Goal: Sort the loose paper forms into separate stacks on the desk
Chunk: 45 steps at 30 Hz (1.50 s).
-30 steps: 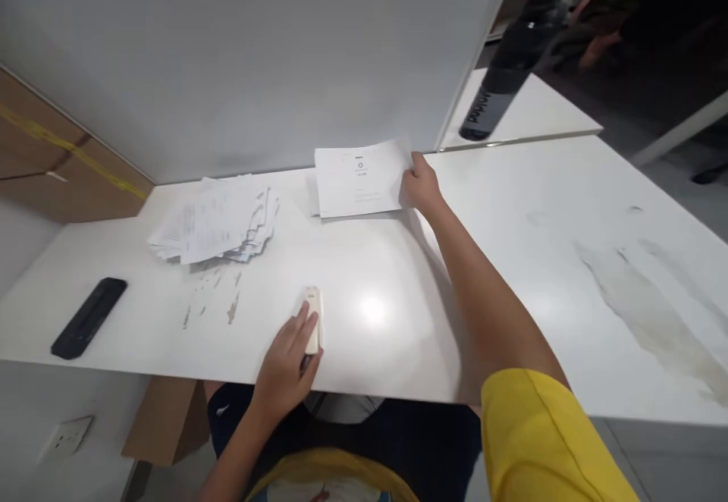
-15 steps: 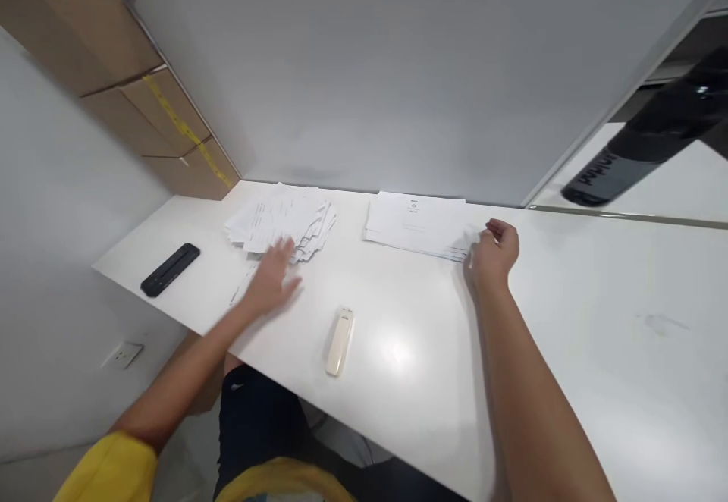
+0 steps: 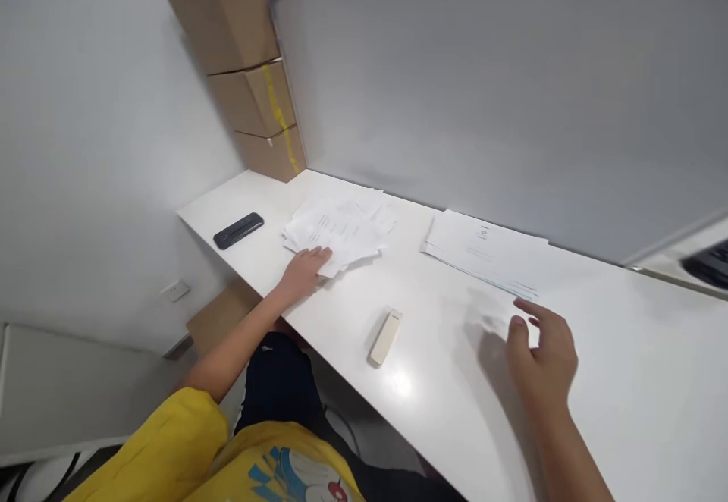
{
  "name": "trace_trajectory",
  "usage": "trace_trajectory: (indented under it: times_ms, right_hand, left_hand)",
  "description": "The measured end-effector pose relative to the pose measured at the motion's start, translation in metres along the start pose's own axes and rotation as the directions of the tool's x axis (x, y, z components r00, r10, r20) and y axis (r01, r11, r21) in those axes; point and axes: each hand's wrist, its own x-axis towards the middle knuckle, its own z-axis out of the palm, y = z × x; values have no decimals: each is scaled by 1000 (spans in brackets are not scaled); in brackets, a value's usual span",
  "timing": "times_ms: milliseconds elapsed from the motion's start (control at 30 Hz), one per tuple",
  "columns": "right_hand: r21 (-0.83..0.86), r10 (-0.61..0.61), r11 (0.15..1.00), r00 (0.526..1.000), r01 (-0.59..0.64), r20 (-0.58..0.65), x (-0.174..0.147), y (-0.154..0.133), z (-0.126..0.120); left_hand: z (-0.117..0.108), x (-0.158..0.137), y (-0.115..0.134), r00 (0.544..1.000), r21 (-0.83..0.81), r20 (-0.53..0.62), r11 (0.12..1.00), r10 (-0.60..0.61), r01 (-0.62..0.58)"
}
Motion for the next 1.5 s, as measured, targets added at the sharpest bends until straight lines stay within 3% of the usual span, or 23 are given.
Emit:
trace_trajectory:
  times_ms: [133, 200, 267, 367, 433, 533, 600, 633, 700, 767, 833, 900, 933, 1000, 1133, 1233, 1333, 1500]
  right_hand:
    - [15, -103, 995, 987, 102, 126, -5, -11, 8]
    - [-10, -161, 986, 975, 164, 156, -7, -11, 10]
    - [-28, -194, 980, 972, 199, 133, -10, -19, 10]
    - [22, -166, 986, 983, 165, 75, -25, -52, 11]
    - [91, -163, 984, 981, 153, 101, -43, -79, 15]
    - [165, -223, 967, 954, 192, 199, -72, -105, 23]
    - [182, -223, 966, 948, 184, 228, -89, -114, 25]
    - [188, -205, 968, 952, 164, 226, -98, -118, 25]
    - [226, -150, 969, 964, 100, 220, -115, -129, 22]
    - [324, -93, 946, 956, -3, 280, -134, -143, 20]
    - [440, -58, 884, 899, -156, 434, -153, -156, 22]
    - [503, -37, 805, 819, -314, 572, -167, -163, 28]
    - [522, -24, 766, 795, -374, 606, -172, -165, 33]
    - [565, 1, 688, 779, -456, 627, -174, -165, 43]
    - [600, 35, 572, 747, -559, 663, -160, -170, 62]
    - [577, 79, 547, 723, -607, 686, -151, -182, 78]
    - [568, 65, 563, 717, -601, 694, -149, -189, 97]
    - [535, 35, 691, 762, -486, 647, -145, -176, 107]
  left_hand:
    - [-11, -35, 7, 990, 55, 141, 998, 1, -9]
    - [-19, -54, 14, 998, 58, 60, 998, 4, -7]
    - [-24, -74, 24, 994, 30, -102, 999, 24, -21]
    - [-22, -104, 36, 963, -11, -264, 999, 43, -48]
    - [-16, -118, 40, 974, -13, -216, 997, 72, -76]
    - [-8, -127, 40, 988, -78, -47, 985, 148, -152]
    - [-5, -130, 38, 990, -234, -58, 963, 126, -136]
    - [-3, -132, 38, 992, -351, -114, 932, 53, -90]
    - [-1, -136, 40, 948, -623, -228, 782, -220, 32]
    - [-1, -142, 47, 811, -852, -233, 514, -536, 95]
    - [-3, -148, 56, 652, -973, -143, 226, -745, 44]
    - [-9, -154, 67, 561, -997, -35, -10, -827, -76]
    - [-13, -156, 71, 543, -986, 5, -96, -839, -138]
    - [-21, -157, 77, 560, -951, 59, -218, -826, -221]
    - [-28, -153, 70, 635, -886, 227, -427, -738, -179]
    - [-22, -151, 60, 620, -850, 327, -508, -714, -137]
    - [-11, -152, 51, 581, -866, 274, -460, -766, -198]
    - [1, -162, 36, 422, -900, 282, -390, -861, -194]
